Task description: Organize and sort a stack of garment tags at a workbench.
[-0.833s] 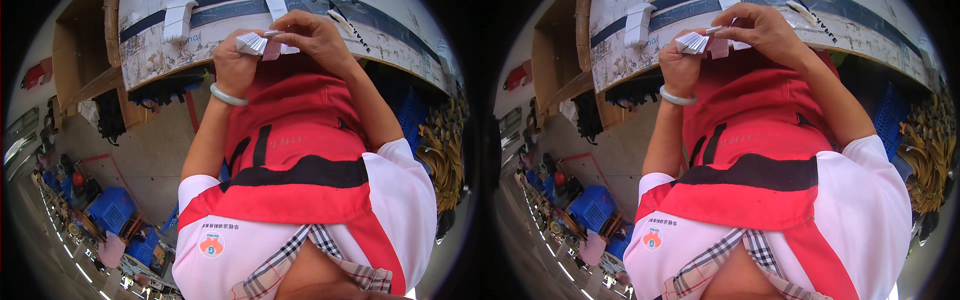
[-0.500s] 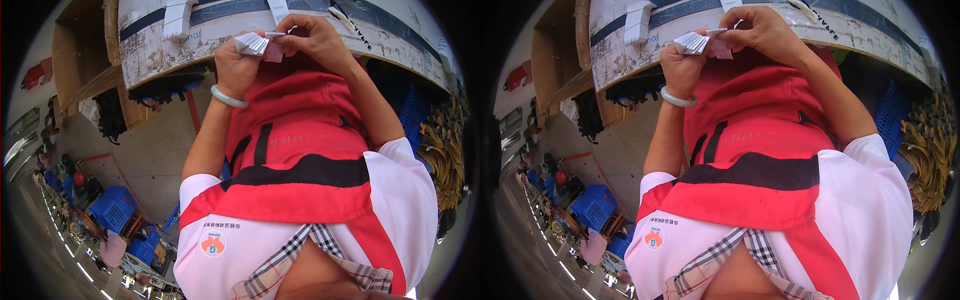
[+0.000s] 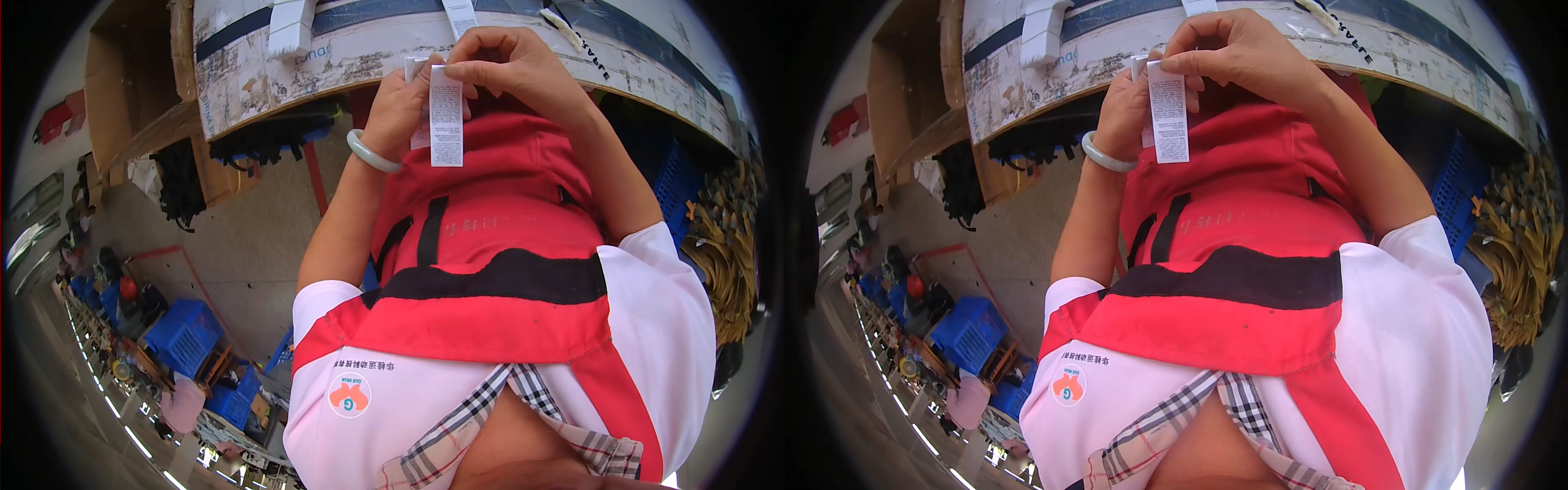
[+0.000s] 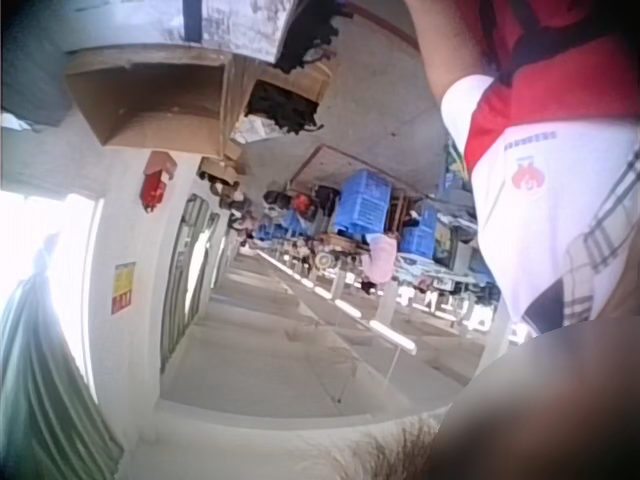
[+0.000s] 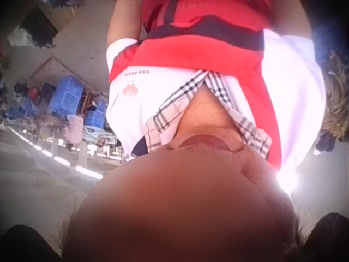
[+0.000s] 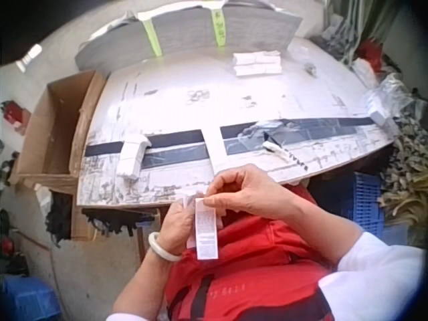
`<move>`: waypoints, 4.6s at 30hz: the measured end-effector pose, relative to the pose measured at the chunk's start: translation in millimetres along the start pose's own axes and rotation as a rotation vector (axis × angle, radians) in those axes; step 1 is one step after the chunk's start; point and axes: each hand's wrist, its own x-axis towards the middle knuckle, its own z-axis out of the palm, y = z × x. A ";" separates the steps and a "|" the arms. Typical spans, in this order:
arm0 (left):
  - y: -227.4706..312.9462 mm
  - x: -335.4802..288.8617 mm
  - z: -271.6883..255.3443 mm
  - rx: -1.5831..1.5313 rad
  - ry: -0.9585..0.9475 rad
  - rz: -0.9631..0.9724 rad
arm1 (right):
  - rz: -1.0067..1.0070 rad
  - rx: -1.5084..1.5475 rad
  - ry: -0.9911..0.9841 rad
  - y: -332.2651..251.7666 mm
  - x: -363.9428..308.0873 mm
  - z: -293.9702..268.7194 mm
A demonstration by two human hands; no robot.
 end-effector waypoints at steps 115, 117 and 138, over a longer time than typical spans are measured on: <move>-40.8 -41.7 2.7 -0.094 0.071 -0.123 | -0.200 -0.674 0.134 35.9 -38.1 39.5; -51.0 -42.6 -0.5 -0.096 0.067 -0.114 | -0.245 -0.725 0.137 44.4 -40.6 43.2; -55.1 -42.4 8.2 -0.200 0.049 -0.182 | -0.371 -0.717 0.168 40.2 -37.7 26.1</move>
